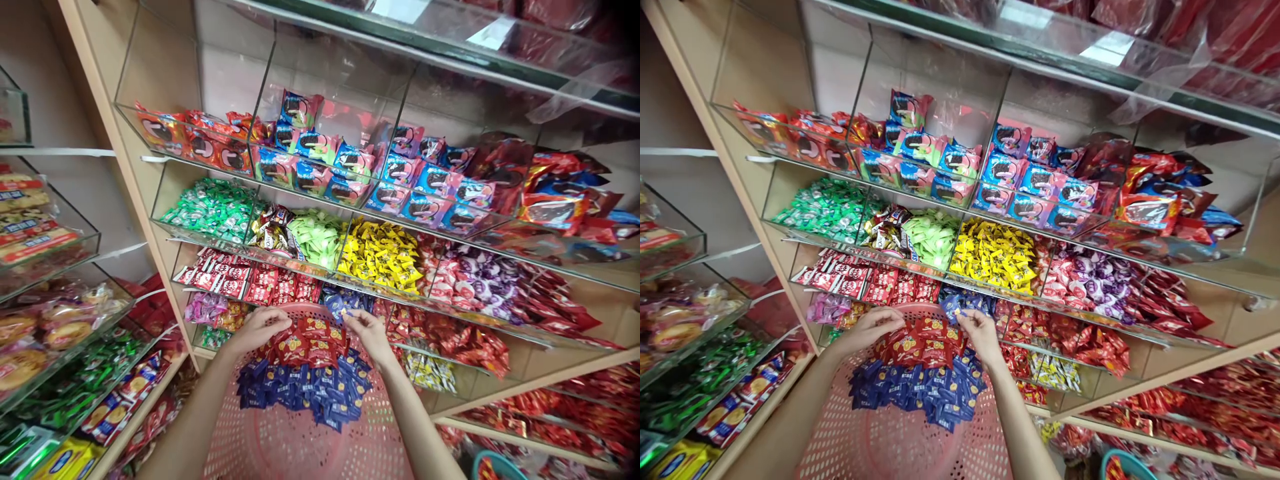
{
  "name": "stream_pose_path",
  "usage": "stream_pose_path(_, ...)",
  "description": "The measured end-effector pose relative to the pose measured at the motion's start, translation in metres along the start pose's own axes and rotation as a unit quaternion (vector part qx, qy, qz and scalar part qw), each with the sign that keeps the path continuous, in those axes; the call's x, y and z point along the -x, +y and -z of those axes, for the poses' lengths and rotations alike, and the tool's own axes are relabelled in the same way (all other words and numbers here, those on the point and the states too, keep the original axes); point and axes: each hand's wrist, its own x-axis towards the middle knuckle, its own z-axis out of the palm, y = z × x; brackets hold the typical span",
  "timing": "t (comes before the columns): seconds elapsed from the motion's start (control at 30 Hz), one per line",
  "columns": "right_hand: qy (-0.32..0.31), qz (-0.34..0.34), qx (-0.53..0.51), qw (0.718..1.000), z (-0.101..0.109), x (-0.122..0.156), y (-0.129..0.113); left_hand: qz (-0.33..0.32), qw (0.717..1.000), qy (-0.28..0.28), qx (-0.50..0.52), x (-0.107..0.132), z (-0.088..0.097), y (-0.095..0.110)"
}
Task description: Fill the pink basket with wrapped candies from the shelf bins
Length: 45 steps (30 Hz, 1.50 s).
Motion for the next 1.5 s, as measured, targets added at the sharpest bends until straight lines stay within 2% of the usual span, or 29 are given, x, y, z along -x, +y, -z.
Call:
stream_pose_path(0.13,-0.13,-0.022,0.0,0.991,-0.037,0.023,-0.007,-0.016,1.0,0.001,-0.006,0.001,-0.001,0.0)
stream_pose_path(0.23,-0.189,-0.035,0.0,0.981,-0.059,0.031,-0.004,-0.013,1.0,0.015,-0.003,0.001,-0.002,-0.002)
stream_pose_path(0.33,-0.197,-0.036,-0.001,0.98,-0.068,0.033,0.003,-0.003,1.0,0.011,0.003,0.0,-0.002,-0.004)
stream_pose_path(0.5,-0.184,-0.084,-0.005,0.979,-0.068,0.034,0.013,0.0,1.0,0.003,-0.005,-0.001,0.001,-0.002)
stream_pose_path(0.67,-0.177,-0.071,-0.018,0.982,-0.071,0.035,0.012,-0.016,1.0,0.001,0.025,-0.001,0.002,-0.001)
stream_pose_path(0.83,-0.171,-0.077,-0.043,0.981,-0.072,0.032,0.01,-0.021,0.998,0.024,0.054,-0.003,0.0,-0.001)
stream_pose_path(0.97,-0.192,-0.107,-0.053,0.974,-0.071,0.036,0.009,0.014,0.995,0.023,0.092,-0.003,0.0,0.007)
stream_pose_path(1.03,-0.218,-0.138,-0.06,0.964,-0.073,0.039,0.007,0.044,0.993,0.039,0.105,-0.003,0.0,0.012)
stream_pose_path(1.17,-0.275,-0.196,-0.042,0.94,-0.092,0.045,-0.001,0.091,0.986,0.081,0.118,-0.002,0.0,0.017)
stream_pose_path(1.27,-0.308,-0.234,-0.013,0.922,-0.115,0.046,-0.007,0.103,0.984,0.084,0.121,-0.001,-0.001,0.017)
stream_pose_path(1.4,-0.305,-0.281,0.027,0.909,-0.138,0.044,-0.005,0.101,0.981,0.075,0.148,-0.001,-0.003,0.015)
stream_pose_path(1.5,-0.3,-0.299,0.044,0.905,-0.146,0.042,0.001,0.089,0.98,0.078,0.163,0.0,-0.003,0.014)
